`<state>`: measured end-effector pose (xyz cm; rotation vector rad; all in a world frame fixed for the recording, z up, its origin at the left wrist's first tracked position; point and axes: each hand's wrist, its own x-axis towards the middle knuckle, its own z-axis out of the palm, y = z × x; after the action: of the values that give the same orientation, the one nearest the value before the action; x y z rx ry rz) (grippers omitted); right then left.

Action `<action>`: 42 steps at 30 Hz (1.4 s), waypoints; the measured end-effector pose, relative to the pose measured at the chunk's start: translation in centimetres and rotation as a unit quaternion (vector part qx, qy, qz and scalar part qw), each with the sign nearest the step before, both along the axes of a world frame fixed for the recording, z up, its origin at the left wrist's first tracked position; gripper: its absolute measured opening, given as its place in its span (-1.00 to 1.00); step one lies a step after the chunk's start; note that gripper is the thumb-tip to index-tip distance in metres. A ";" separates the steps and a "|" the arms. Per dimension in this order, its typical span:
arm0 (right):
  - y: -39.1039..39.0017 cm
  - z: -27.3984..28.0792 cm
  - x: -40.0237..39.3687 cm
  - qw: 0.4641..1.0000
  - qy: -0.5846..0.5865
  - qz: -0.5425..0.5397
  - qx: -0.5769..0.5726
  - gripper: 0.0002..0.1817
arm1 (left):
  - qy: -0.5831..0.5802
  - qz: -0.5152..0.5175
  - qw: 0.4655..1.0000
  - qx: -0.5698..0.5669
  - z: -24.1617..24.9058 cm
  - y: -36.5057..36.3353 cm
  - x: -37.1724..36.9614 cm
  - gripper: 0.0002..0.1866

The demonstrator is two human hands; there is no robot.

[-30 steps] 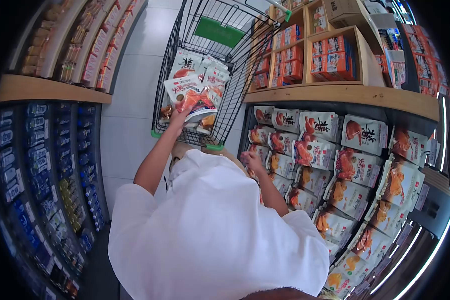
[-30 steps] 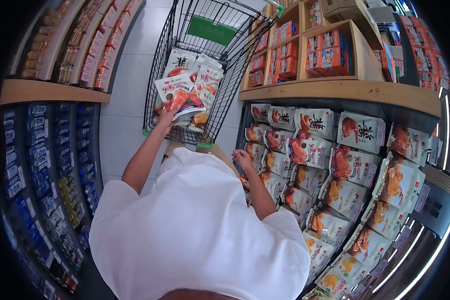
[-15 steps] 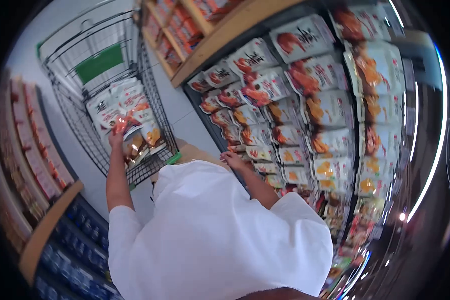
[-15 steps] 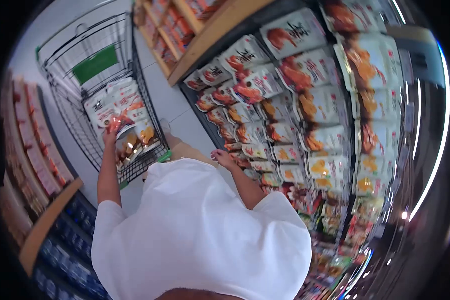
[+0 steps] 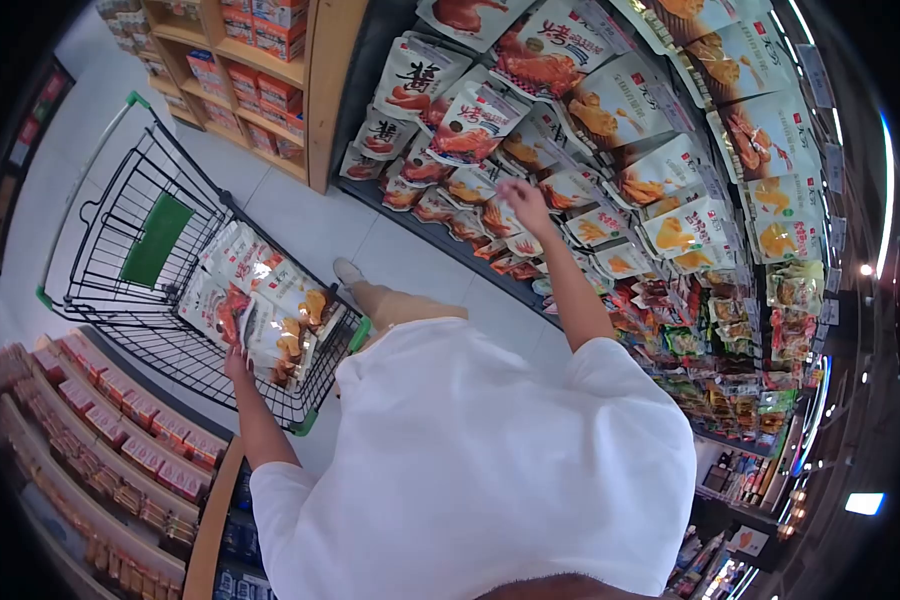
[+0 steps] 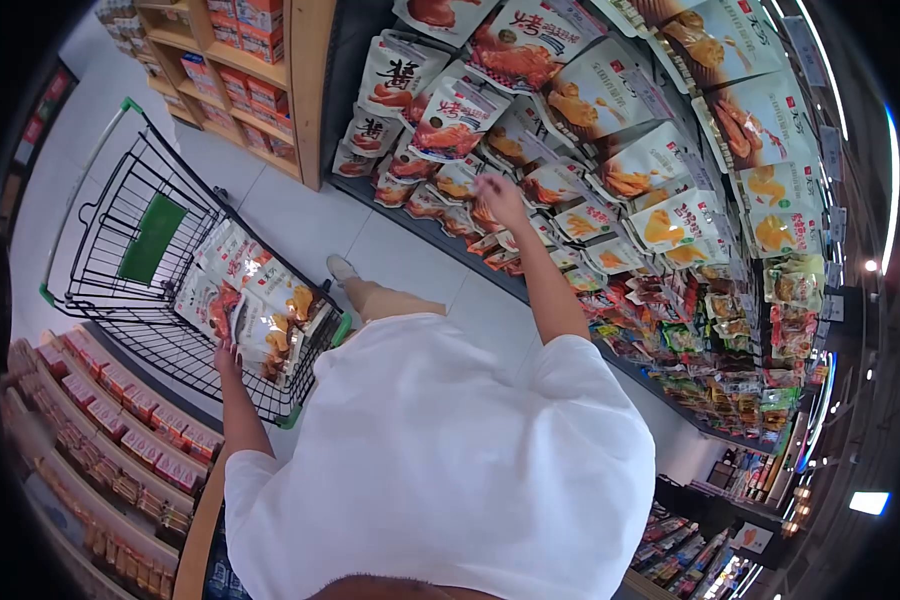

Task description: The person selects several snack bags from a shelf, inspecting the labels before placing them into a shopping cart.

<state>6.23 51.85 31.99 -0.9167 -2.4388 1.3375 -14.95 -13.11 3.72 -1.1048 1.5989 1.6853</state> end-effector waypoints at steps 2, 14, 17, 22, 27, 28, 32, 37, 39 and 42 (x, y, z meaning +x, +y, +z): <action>2.4 3.3 -2.9 0.994 0.099 -0.031 0.028 -0.80 | 0.004 -0.041 0.999 -0.020 0.2 1.9 2.5 -0.59; 15.6 7.8 -11.7 0.936 0.287 -0.193 0.059 -0.46 | 0.148 -0.370 0.907 -0.140 -1.8 12.5 16.6 -0.76; 19.5 5.0 -12.2 0.924 0.290 -0.243 -0.059 -0.40 | 0.087 -0.229 0.967 0.072 -1.9 13.6 15.9 -0.77; 13.1 9.1 -12.8 0.947 0.242 -0.203 -0.057 -0.46 | 0.037 -0.137 0.988 0.067 1.2 13.7 15.0 -0.79; 9.0 11.3 -12.7 0.944 0.253 -0.150 -0.152 -0.64 | 0.061 -0.138 0.988 0.020 0.4 12.4 16.4 -0.81; 9.3 11.1 -12.6 0.942 0.255 -0.153 -0.156 -0.65 | 0.057 -0.122 0.990 0.041 0.4 12.1 16.3 -0.81; 11.4 9.7 -11.6 0.956 0.240 -0.125 -0.111 -0.68 | 0.053 -0.085 0.994 0.037 3.8 12.8 15.6 -0.79; 6.8 12.1 -10.6 0.925 0.297 -0.092 -0.217 -0.66 | 0.077 -0.100 0.989 0.076 4.8 13.6 15.1 -0.77; 6.9 11.7 -10.4 0.899 0.320 -0.066 -0.291 -0.66 | 0.083 -0.103 0.987 0.096 5.3 13.9 14.6 -0.76; 4.3 13.6 -10.0 0.884 0.329 -0.030 -0.332 -0.78 | 0.099 -0.105 0.986 0.088 7.7 14.2 14.0 -0.78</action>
<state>-3.75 56.20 45.60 -0.5000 -1.4409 2.0825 -0.96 1.07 11.47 -0.6742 1.5862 1.7956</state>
